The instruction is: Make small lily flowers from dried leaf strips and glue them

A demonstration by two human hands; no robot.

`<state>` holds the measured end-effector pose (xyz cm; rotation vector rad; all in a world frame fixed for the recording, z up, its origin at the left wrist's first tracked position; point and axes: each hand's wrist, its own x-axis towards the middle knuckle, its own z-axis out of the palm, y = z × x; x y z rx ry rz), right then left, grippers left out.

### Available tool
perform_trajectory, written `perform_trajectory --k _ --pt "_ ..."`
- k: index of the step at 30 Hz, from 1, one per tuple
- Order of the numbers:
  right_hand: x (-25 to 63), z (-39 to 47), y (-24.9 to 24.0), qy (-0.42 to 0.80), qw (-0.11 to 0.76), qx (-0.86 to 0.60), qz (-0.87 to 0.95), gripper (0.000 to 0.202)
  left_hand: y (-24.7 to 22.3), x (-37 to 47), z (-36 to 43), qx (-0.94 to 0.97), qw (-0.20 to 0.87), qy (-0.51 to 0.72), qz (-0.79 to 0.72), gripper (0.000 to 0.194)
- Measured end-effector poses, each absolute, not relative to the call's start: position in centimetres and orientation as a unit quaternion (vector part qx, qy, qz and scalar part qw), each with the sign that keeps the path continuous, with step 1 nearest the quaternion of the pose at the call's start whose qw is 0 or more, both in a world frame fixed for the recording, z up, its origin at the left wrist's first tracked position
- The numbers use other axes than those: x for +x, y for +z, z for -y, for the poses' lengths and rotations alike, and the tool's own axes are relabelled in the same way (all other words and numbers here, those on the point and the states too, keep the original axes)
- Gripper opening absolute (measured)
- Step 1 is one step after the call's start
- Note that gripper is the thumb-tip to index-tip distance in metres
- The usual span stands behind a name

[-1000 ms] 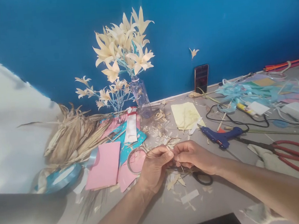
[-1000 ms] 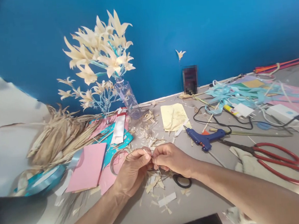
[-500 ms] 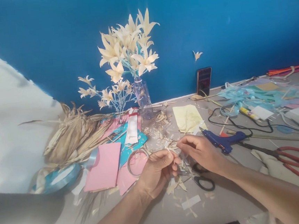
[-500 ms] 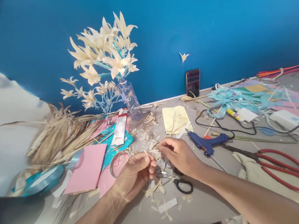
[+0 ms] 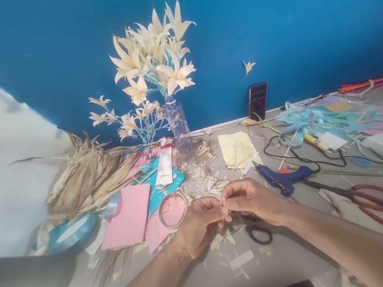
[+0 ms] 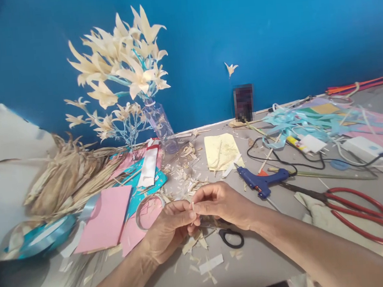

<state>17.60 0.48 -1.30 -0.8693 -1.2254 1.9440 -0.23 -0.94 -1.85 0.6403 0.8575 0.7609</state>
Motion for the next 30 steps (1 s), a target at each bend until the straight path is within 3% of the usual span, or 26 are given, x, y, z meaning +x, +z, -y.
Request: perform_trajectory --k 4,22,30 --pt "17.60 -0.55 -1.40 0.757 0.357 -0.302 0.457 0.029 -1.80 -0.45 0.75 0.317 0.799 0.349 -0.373 0.025" --pt "17.65 -0.80 -1.03 0.666 0.374 -0.431 0.480 0.029 -1.94 -0.23 0.73 0.295 0.763 0.400 -0.413 0.024" --pt "17.59 -0.54 -0.76 0.599 0.366 -0.442 0.559 0.020 -1.58 0.02 1.00 0.429 0.621 0.424 -0.500 0.013"
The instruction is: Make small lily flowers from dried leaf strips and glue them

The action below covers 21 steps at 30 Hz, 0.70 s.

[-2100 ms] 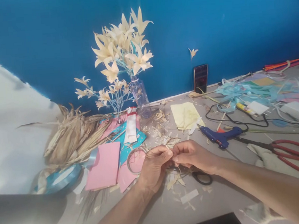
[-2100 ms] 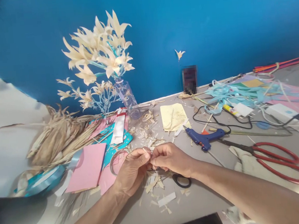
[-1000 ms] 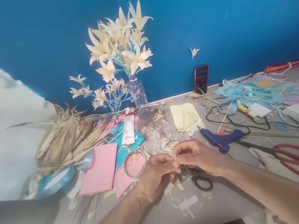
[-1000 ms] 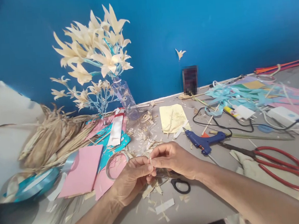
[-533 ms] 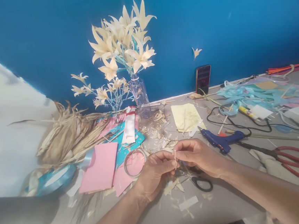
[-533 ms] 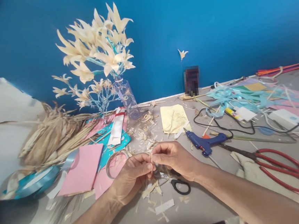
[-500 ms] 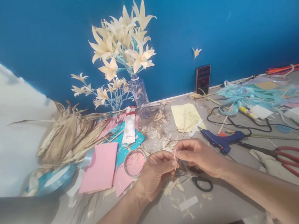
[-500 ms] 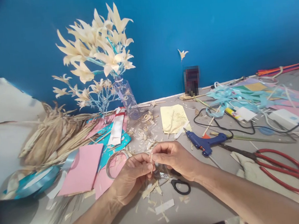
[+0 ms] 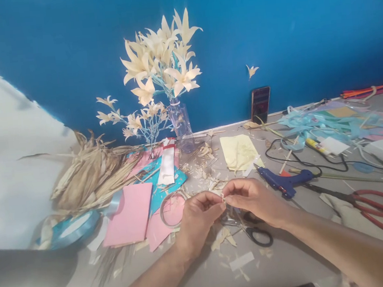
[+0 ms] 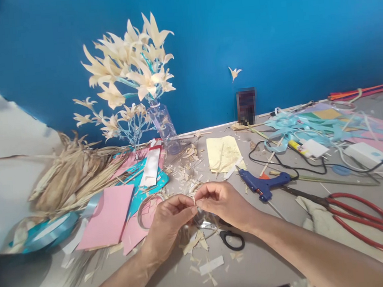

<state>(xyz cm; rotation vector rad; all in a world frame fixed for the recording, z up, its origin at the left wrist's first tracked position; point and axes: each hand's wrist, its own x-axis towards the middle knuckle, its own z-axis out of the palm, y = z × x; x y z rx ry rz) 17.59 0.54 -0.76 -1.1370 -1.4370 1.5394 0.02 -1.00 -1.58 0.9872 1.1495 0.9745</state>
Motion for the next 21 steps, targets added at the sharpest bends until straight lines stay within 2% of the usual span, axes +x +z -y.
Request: perform_trajectory --k 3,8,18,21 --pt "17.54 -0.44 -0.46 0.587 0.356 -0.447 0.574 0.017 -1.53 0.01 1.08 0.465 0.577 0.421 -0.524 0.010" --pt "17.47 -0.39 -0.20 0.581 0.354 -0.445 0.583 0.011 -1.81 0.05 1.04 0.426 0.642 0.403 -0.494 0.013" --pt "17.39 -0.20 -0.38 0.580 0.347 -0.439 0.592 0.005 -2.31 -0.24 1.23 0.451 0.638 0.391 -0.487 0.015" --pt "17.19 -0.21 -0.31 0.592 0.351 -0.447 0.571 0.003 -2.19 -0.17 1.24 0.428 0.669 0.393 -0.464 0.015"
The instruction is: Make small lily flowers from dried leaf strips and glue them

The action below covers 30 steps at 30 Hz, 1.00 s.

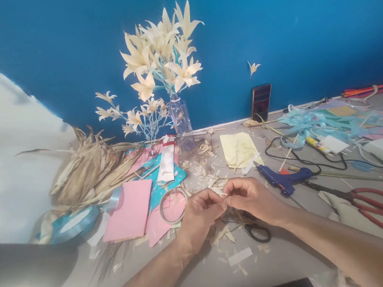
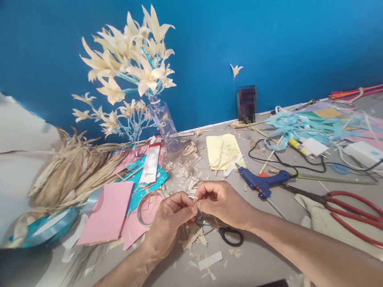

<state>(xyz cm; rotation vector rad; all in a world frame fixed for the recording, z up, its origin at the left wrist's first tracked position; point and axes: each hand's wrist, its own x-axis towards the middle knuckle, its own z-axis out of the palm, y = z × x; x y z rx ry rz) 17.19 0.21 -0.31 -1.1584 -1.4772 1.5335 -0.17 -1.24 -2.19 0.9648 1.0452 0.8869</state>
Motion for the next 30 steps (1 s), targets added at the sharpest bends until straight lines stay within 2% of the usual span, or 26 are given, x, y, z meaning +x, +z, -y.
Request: perform_trajectory --k 4,12,21,30 --pt "17.17 -0.24 -0.36 0.650 0.358 -0.407 0.533 0.004 -1.76 -0.01 1.27 0.377 0.735 0.378 -0.417 0.018" --pt "17.17 -0.19 -0.07 0.669 0.361 -0.398 0.513 0.005 -1.82 -0.08 1.14 0.323 0.773 0.373 -0.397 0.020" --pt "17.18 -0.28 -0.40 0.671 0.357 -0.425 0.492 0.005 -2.00 -0.15 1.20 0.421 0.671 0.402 -0.459 0.016" --pt "16.98 -0.24 -0.50 0.656 0.367 -0.430 0.500 0.005 -2.14 -0.04 1.36 0.482 0.619 0.382 -0.488 0.016"
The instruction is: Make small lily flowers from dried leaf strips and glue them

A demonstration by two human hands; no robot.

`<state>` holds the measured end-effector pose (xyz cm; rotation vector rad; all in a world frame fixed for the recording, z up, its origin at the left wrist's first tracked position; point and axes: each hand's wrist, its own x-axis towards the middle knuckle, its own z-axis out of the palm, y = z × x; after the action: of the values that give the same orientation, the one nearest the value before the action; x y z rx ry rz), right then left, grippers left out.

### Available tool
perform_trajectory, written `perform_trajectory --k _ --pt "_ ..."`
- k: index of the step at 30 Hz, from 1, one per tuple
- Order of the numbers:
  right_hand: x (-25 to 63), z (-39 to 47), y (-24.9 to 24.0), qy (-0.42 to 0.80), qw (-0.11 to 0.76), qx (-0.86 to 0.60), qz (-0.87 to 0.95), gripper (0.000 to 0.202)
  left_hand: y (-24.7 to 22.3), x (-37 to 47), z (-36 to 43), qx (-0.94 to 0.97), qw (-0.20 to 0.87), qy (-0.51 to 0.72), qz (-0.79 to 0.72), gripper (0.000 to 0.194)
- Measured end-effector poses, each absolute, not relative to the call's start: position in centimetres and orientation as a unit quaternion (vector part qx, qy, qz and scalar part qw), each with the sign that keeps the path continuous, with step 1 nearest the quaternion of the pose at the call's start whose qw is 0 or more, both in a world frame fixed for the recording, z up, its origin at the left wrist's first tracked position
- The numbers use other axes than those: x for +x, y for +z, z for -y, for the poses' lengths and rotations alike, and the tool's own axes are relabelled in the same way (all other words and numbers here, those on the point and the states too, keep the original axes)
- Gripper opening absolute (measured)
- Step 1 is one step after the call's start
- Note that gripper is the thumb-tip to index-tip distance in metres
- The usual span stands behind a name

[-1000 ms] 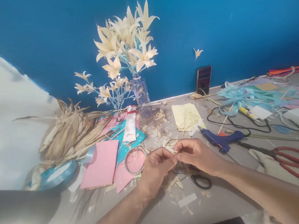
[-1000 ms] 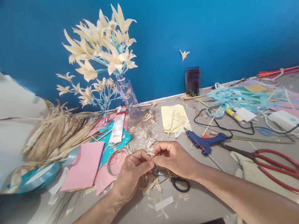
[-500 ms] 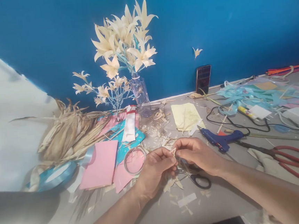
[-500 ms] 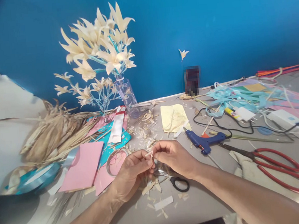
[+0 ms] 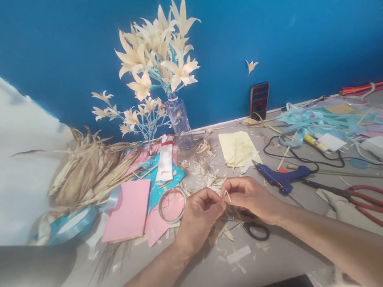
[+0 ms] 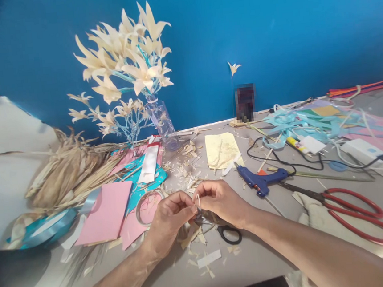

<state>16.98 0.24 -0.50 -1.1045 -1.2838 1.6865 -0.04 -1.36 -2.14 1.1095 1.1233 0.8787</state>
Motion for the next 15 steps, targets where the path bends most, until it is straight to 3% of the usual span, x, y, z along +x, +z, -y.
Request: perform_trajectory --k 6,15 --pt "16.8 -0.3 -1.2 0.648 0.375 -0.442 0.494 0.005 -1.9 -0.1 1.4 0.482 0.622 0.370 -0.494 0.015" --pt "16.3 -0.5 -1.4 0.655 0.395 -0.390 0.512 0.011 -3.2 0.0 0.6 0.436 0.661 0.381 -0.477 0.038"
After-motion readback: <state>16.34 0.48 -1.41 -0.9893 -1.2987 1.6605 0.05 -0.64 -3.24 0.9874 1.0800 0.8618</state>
